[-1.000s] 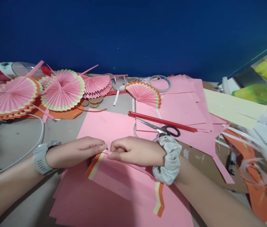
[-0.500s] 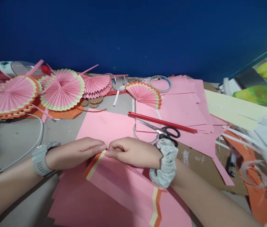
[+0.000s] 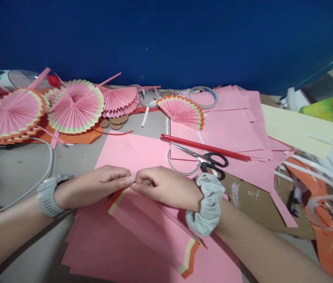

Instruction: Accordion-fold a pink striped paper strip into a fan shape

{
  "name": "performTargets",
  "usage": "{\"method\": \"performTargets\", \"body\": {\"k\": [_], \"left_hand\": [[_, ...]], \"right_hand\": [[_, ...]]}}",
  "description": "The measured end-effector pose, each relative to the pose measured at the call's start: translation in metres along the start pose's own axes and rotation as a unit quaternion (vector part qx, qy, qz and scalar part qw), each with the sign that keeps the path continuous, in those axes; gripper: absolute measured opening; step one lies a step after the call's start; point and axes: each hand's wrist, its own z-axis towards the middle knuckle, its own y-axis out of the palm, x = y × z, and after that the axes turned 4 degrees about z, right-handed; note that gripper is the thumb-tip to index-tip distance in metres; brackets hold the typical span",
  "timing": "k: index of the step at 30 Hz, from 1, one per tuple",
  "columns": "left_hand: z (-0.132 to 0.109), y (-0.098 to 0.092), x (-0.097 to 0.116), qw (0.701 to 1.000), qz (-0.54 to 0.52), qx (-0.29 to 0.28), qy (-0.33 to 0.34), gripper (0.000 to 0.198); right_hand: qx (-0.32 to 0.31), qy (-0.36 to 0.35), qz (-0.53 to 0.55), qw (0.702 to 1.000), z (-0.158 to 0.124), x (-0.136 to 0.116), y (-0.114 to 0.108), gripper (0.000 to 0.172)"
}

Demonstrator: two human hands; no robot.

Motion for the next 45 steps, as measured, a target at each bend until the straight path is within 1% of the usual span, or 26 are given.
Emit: {"method": "performTargets", "body": {"k": [3, 8, 12, 15, 19, 23, 26, 31, 36, 41, 45], "left_hand": [[0.0003, -0.0006, 0.0012, 1.000, 0.004, 0.006, 0.002, 0.036], [0.0003, 0.0000, 0.0009, 1.000, 0.007, 0.007, -0.005, 0.037], [-0.0002, 0.0007, -0.0002, 1.000, 0.002, 0.015, -0.004, 0.035], [-0.0011, 0.0010, 0.0020, 0.999, -0.007, 0.040, -0.015, 0.035], [-0.0033, 0.0040, 0.0072, 0.997, -0.007, 0.076, -0.034, 0.037], [-0.0051, 0.0083, 0.0092, 0.994, -0.007, 0.094, -0.052, 0.035], [-0.0054, 0.0085, 0.0089, 0.994, -0.024, 0.096, -0.041, 0.028], [-0.0046, 0.0051, 0.0094, 0.994, -0.041, 0.098, -0.038, 0.028], [-0.0042, 0.0045, 0.0074, 0.995, -0.017, 0.091, -0.043, 0.017], [-0.0043, 0.0012, 0.0047, 0.992, -0.039, 0.122, -0.013, 0.019], [-0.0052, -0.0010, 0.0045, 0.990, -0.041, 0.131, -0.023, 0.023]], "right_hand": [[0.003, 0.000, 0.020, 1.000, 0.0001, 0.0008, -0.0004, 0.033], [-0.012, -0.001, 0.033, 0.999, -0.0002, -0.0006, -0.0036, 0.032], [-0.017, -0.004, 0.030, 0.999, -0.0007, -0.0012, -0.0053, 0.036], [-0.010, 0.003, 0.030, 0.999, -0.0008, -0.0008, -0.0054, 0.040], [-0.019, -0.001, 0.039, 0.999, -0.0002, -0.0009, -0.0064, 0.037], [-0.031, -0.001, 0.030, 0.999, 0.0005, -0.0003, -0.0085, 0.035], [-0.033, 0.004, 0.026, 0.999, 0.0006, 0.0008, -0.0089, 0.034], [-0.034, 0.007, 0.027, 0.999, 0.0008, 0.0010, -0.0084, 0.030], [-0.018, 0.014, 0.017, 1.000, 0.0013, 0.0013, -0.0074, 0.032], [-0.009, 0.015, 0.027, 0.999, 0.0008, 0.0011, -0.0073, 0.034], [-0.006, 0.025, 0.032, 0.999, -0.0005, 0.0000, -0.0096, 0.034]]}}
